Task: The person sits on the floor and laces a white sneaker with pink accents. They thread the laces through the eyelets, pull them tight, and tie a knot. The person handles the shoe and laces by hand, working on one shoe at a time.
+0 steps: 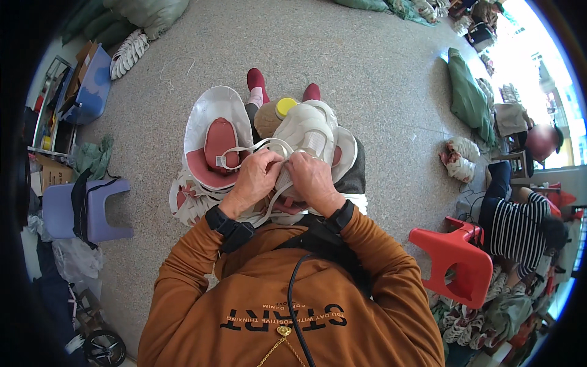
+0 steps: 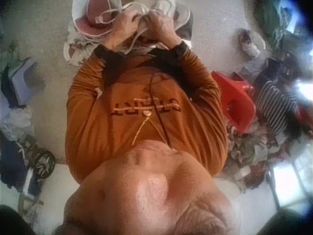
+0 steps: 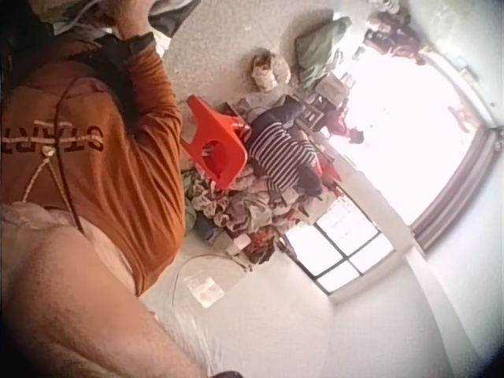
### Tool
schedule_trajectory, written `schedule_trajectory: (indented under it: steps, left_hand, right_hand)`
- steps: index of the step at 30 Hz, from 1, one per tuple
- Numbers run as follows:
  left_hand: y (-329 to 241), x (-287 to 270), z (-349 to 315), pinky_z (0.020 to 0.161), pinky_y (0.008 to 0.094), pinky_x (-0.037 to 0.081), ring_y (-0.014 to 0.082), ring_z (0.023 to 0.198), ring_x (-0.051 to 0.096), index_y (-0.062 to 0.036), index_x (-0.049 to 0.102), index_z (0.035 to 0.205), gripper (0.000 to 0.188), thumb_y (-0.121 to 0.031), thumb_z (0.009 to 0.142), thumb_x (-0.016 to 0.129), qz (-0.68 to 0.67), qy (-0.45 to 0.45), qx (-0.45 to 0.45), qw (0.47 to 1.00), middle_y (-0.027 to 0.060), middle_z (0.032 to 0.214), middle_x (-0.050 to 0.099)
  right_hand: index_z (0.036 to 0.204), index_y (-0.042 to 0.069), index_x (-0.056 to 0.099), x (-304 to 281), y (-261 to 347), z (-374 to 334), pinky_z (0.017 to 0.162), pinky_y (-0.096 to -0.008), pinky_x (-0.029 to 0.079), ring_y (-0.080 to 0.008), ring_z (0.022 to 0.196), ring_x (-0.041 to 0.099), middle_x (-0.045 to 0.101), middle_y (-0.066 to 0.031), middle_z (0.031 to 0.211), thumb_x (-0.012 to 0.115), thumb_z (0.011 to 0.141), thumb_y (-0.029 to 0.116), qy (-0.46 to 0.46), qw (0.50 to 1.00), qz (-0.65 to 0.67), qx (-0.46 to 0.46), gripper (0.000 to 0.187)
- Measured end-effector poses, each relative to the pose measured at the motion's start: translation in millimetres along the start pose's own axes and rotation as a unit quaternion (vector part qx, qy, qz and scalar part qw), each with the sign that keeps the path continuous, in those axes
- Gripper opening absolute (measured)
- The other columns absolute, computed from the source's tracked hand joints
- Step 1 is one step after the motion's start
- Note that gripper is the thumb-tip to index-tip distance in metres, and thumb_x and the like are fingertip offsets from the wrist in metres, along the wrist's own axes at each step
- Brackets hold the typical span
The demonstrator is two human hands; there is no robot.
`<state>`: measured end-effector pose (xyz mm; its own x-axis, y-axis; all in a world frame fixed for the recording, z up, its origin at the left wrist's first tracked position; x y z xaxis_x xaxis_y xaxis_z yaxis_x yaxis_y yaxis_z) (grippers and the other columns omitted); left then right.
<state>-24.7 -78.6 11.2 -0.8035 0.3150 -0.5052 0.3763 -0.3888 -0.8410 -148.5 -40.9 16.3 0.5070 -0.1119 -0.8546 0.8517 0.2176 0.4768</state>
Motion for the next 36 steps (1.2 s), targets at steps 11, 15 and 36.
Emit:
schedule_trajectory:
  steps: [11,15,36]
  left_hand:
    - [-7.4,-3.8,-4.7,0.068,0.0413,0.051,0.0356,0.076,0.066,-0.0001,0.063,0.089,0.008,-0.007,0.088,0.066,0.038,-0.001,0.002,0.999,0.0158,0.082,0.067]
    - [-7.2,-5.8,-14.1,0.066,0.0418,0.050,0.0338,0.074,0.065,-0.0023,0.060,0.087,0.008,-0.004,0.085,0.067,0.044,-0.040,0.017,0.998,0.0134,0.078,0.064]
    - [-2.9,15.1,32.2,0.051,0.0194,0.046,0.0043,0.059,0.055,0.0030,0.054,0.120,0.025,-0.010,0.099,0.057,-0.160,0.142,-0.115,0.970,0.0047,0.084,0.070]
  right_hand:
    - [0.086,0.003,0.060,-20.8,-1.6,-17.8,0.058,-0.0461,0.050,-0.0384,0.068,0.065,0.062,-0.0177,0.076,0.067,0.091,0.015,-0.009,0.999,0.053,0.004,0.015]
    - [0.082,-0.001,0.059,-62.4,-62.5,-85.6,0.053,-0.0342,0.040,-0.0160,0.055,0.046,0.051,-0.0114,0.062,0.067,0.091,0.010,0.047,0.974,0.152,0.163,0.017]
    - [0.095,0.000,0.060,-30.8,-61.6,-66.5,0.066,-0.0418,0.050,-0.0343,0.074,0.064,0.063,-0.0182,0.081,0.063,0.097,0.016,0.006,0.977,0.195,0.083,0.016]
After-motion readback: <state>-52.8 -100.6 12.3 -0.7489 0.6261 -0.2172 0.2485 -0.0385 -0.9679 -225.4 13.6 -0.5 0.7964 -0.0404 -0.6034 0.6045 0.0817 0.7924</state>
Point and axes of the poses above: each hand's wrist, its own z-axis towards the middle knuckle, its own x-axis out of the palm, y = z × x, the point moved 8 cm from there along z, towards the middle knuckle
